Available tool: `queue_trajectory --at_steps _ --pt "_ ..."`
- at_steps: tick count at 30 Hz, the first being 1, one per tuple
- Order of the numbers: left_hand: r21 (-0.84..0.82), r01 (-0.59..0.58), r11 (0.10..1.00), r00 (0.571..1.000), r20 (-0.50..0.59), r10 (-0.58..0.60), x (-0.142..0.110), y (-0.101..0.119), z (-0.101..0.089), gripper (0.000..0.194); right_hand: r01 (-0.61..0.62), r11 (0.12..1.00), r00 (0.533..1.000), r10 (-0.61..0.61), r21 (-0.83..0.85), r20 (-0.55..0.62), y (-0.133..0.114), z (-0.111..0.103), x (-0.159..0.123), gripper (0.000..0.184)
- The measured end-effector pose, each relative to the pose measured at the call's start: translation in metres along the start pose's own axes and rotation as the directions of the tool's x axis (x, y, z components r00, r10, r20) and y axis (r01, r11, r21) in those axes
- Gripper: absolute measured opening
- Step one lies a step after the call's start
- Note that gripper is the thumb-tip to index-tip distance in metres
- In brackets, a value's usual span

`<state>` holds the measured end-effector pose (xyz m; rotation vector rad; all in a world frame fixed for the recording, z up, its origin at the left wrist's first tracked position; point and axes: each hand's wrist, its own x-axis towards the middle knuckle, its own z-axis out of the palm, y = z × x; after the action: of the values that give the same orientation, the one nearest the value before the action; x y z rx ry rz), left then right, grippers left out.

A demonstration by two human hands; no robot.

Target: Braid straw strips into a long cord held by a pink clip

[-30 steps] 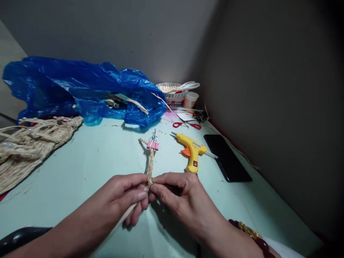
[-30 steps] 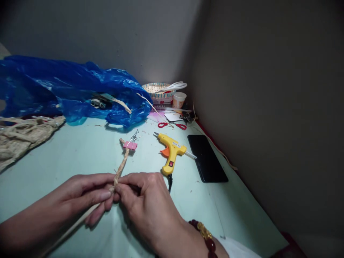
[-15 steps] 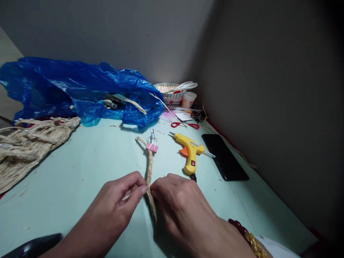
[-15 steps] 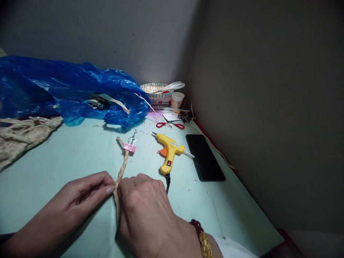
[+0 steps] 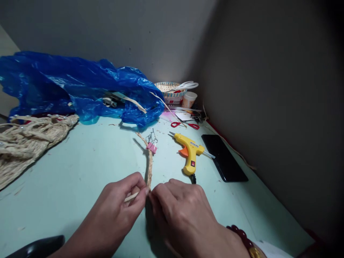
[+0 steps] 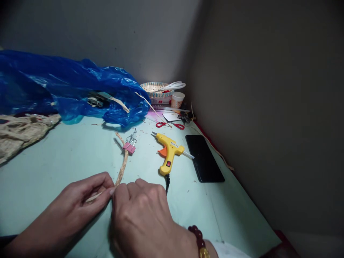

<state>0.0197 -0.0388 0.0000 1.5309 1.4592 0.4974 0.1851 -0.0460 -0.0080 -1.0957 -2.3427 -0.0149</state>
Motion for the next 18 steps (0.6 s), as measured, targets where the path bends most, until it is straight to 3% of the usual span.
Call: queue_trajectory --at_steps 7,12,18 --pt "-0.049 0.007 0.999 0.999 -0.043 -0.009 -0.001 0.003 0.002 0.027 0.147 0.982 0.984 -0.157 -0.115 -0.080 -0.010 0.002 0.004 0.025" --pt "-0.142 0.010 0.990 0.999 -0.045 -0.016 0.003 0.006 0.001 0.024 0.131 0.955 0.968 -0.182 -0.266 -0.176 -0.021 0.012 0.004 0.025" --pt "-0.311 0.027 0.950 0.999 0.043 -0.014 0.004 0.002 -0.004 0.023 0.203 0.878 0.955 -0.275 -0.434 -0.109 -0.033 0.009 0.003 0.017"
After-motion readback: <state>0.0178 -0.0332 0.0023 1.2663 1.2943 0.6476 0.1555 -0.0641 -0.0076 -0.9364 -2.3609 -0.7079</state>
